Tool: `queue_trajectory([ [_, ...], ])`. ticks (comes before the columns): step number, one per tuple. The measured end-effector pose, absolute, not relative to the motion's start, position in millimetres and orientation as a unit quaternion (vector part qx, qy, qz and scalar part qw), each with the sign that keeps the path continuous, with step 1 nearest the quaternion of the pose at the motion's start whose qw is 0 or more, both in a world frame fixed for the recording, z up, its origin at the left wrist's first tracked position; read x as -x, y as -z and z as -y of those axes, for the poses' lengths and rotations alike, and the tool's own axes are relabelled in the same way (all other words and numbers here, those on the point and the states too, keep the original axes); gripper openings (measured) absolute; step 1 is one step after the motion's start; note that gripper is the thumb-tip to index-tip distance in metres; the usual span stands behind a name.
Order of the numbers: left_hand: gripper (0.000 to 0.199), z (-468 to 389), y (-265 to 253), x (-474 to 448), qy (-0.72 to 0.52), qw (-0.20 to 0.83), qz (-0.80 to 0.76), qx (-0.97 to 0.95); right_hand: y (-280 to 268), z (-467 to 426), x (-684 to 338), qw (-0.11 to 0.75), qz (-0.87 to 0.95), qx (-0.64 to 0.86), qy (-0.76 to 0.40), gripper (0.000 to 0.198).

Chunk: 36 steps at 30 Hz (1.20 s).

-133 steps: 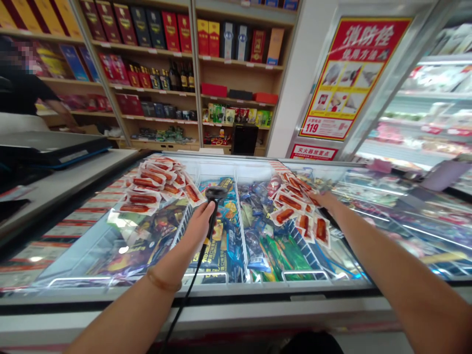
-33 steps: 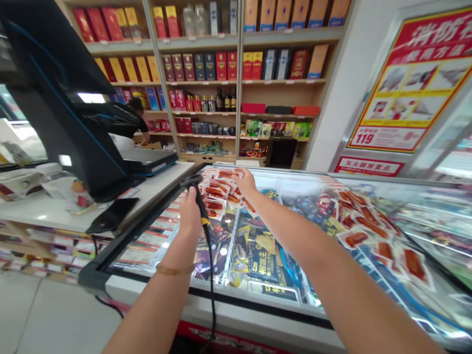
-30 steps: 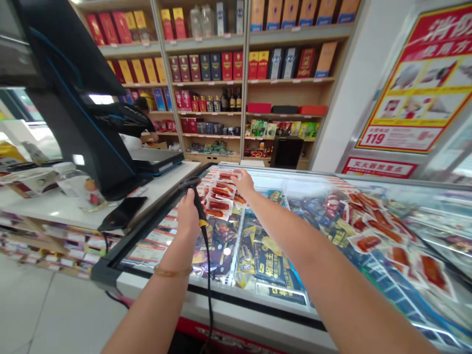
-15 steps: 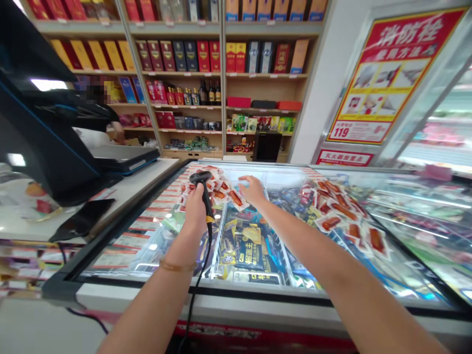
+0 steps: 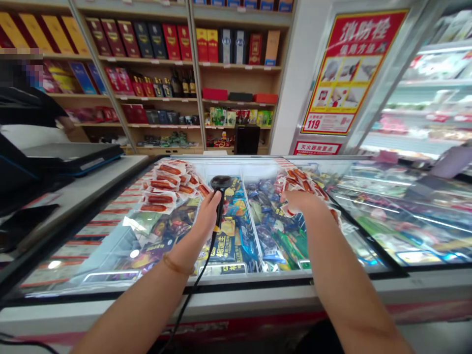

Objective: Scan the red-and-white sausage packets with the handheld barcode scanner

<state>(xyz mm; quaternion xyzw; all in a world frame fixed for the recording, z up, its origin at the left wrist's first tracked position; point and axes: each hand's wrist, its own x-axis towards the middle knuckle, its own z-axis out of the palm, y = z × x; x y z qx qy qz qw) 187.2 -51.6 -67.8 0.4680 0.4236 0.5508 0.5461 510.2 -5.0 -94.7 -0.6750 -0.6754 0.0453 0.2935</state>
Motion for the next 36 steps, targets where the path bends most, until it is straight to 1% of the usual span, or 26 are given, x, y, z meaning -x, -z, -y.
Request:
queue_trajectory([
  [3, 0.043, 55, 68, -183, -0.553, 0.53, -0.433, -0.476, 89, 3, -496, 0.086, 0.698, 0.708, -0.057, 0.024],
  [4, 0.043, 55, 68, -182, -0.554, 0.527, -0.434, -0.477, 86, 3, -487, 0.045, 0.709, 0.703, -0.046, 0.023],
  [6, 0.042, 56, 67, -180, -0.554, 0.528, -0.434, -0.476, 80, 6, -464, 0.011, 0.717, 0.697, -0.019, 0.018],
  [7, 0.042, 56, 67, -179, -0.554, 0.529, -0.433, -0.475, 78, 8, -450, 0.016, 0.715, 0.699, -0.012, 0.015],
  [9, 0.042, 56, 67, -178, -0.554, 0.532, -0.432, -0.473, 76, 13, -422, 0.07, 0.716, 0.695, -0.007, 0.013],
  [12, 0.042, 55, 68, -177, -0.557, 0.532, -0.429, -0.472, 77, 17, -387, 0.19, 0.729, 0.656, -0.032, 0.026],
  [14, 0.041, 53, 69, -176, -0.559, 0.532, -0.428, -0.471, 77, 16, -377, 0.245, 0.731, 0.636, -0.042, 0.029],
  [17, 0.042, 52, 71, -175, -0.562, 0.532, -0.428, -0.467, 72, 13, -386, 0.287, 0.719, 0.633, -0.013, 0.028],
  [19, 0.044, 53, 72, -174, -0.557, 0.534, -0.43, -0.468, 70, 11, -400, 0.305, 0.729, 0.613, 0.002, 0.031],
  [21, 0.046, 54, 72, -174, -0.551, 0.535, -0.431, -0.474, 72, 9, -413, 0.298, 0.763, 0.573, -0.031, 0.04],
  [23, 0.047, 55, 72, -174, -0.547, 0.535, -0.432, -0.478, 77, 7, -423, 0.261, 0.795, 0.538, -0.101, 0.048],
  [25, 0.048, 56, 72, -174, -0.546, 0.535, -0.433, -0.477, 83, 3, -429, 0.221, 0.808, 0.526, -0.15, 0.05],
  [26, 0.048, 56, 72, -174, -0.546, 0.536, -0.434, -0.476, 87, 1, -431, 0.208, 0.81, 0.526, -0.155, 0.051],
  [29, 0.047, 57, 71, -174, -0.543, 0.538, -0.434, -0.476, 91, -4, -436, 0.186, 0.814, 0.535, -0.127, 0.052],
  [33, 0.046, 58, 71, -175, -0.541, 0.538, -0.433, -0.48, 88, -2, -433, 0.151, 0.814, 0.554, -0.085, 0.048],
  [35, 0.047, 59, 71, -175, -0.537, 0.541, -0.43, -0.484, 87, -1, -430, 0.147, 0.809, 0.566, -0.059, 0.041],
  [36, 0.047, 59, 71, -176, -0.536, 0.542, -0.428, -0.485, 88, -1, -428, 0.158, 0.804, 0.571, -0.047, 0.037],
])
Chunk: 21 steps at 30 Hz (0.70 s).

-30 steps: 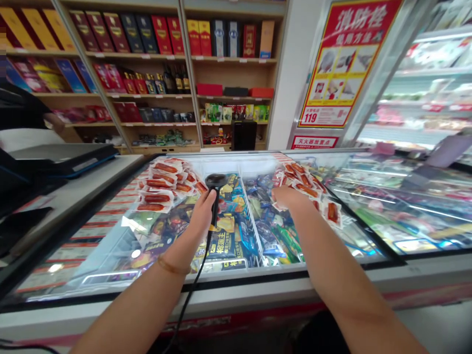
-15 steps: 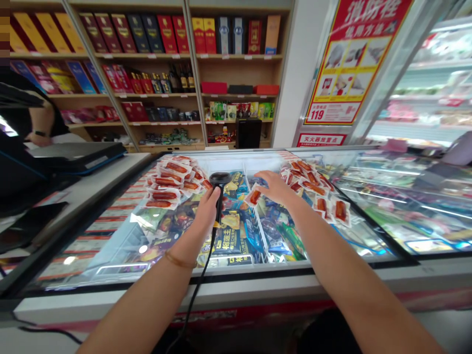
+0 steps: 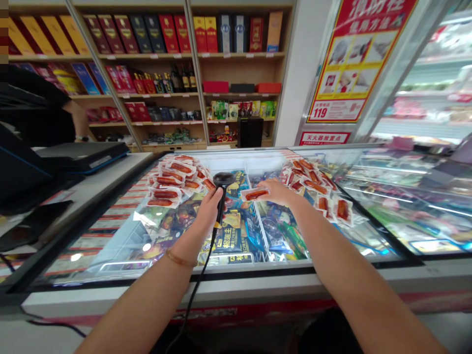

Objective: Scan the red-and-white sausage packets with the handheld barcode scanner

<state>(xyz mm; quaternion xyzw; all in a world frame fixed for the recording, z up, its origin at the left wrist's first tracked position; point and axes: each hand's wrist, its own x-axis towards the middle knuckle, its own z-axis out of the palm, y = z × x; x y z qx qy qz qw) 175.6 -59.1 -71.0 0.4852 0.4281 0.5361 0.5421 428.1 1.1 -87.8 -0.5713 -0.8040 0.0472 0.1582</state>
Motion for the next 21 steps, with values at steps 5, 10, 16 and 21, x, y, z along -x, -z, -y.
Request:
queue_trajectory([
  [5, 0.051, 60, 70, -175, -0.529, 0.557, -0.404, -0.497, 96, -7, -425, 0.341, 0.733, 0.588, 0.0, 0.033],
  [10, 0.049, 63, 68, -175, -0.513, 0.578, -0.385, -0.504, 91, -9, -425, 0.445, 0.702, 0.555, 0.015, 0.035],
  [16, 0.05, 66, 69, -176, -0.496, 0.588, -0.366, -0.524, 79, -5, -422, 0.484, 0.698, 0.528, 0.027, 0.034],
  [21, 0.052, 67, 69, -175, -0.495, 0.594, -0.342, -0.533, 77, -4, -420, 0.491, 0.714, 0.496, 0.045, 0.035],
])
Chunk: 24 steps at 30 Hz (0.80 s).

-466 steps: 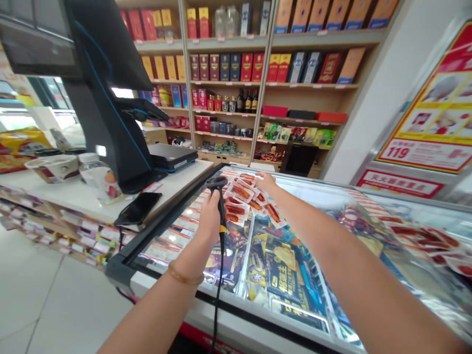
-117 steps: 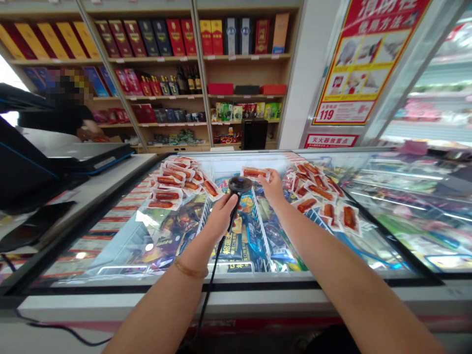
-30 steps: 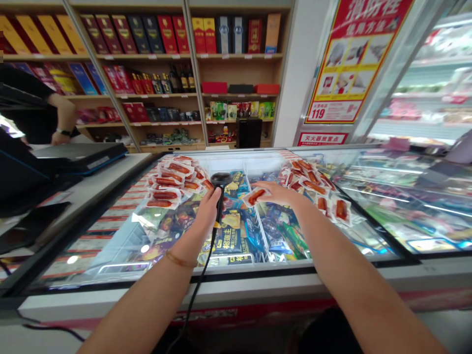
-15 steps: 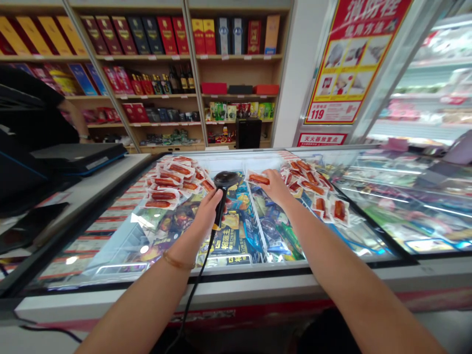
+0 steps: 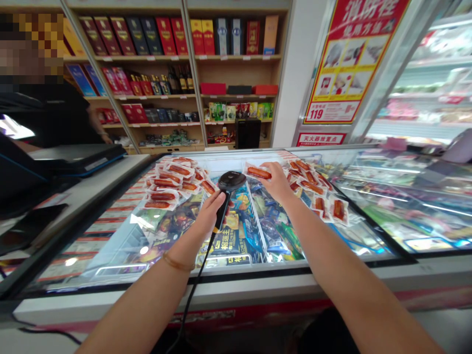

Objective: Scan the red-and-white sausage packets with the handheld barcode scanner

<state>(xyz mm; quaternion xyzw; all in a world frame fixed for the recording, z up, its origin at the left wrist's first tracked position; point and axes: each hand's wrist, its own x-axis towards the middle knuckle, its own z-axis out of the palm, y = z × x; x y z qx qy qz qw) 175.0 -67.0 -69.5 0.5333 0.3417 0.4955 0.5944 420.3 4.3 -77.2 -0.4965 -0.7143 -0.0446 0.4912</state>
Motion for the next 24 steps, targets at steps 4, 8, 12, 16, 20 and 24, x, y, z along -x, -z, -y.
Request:
queue_trajectory([
  [4, 0.052, 67, 70, -174, -0.493, 0.594, -0.334, -0.541, 78, -4, -419, 0.486, 0.718, 0.495, 0.051, 0.034],
  [8, 0.052, 66, 71, -174, -0.489, 0.597, -0.334, -0.542, 78, -2, -419, 0.482, 0.717, 0.5, 0.054, 0.034],
  [12, 0.052, 66, 71, -174, -0.485, 0.596, -0.334, -0.546, 76, 0, -417, 0.482, 0.716, 0.502, 0.054, 0.032],
  [16, 0.052, 67, 71, -174, -0.483, 0.598, -0.334, -0.545, 75, 2, -416, 0.481, 0.716, 0.503, 0.053, 0.031],
  [20, 0.048, 66, 70, -175, -0.5, 0.588, -0.344, -0.535, 78, 2, -411, 0.488, 0.709, 0.506, 0.051, 0.033],
  [24, 0.046, 55, 66, -167, -0.554, 0.535, -0.383, -0.51, 83, -5, -395, 0.501, 0.693, 0.518, 0.034, 0.037],
])
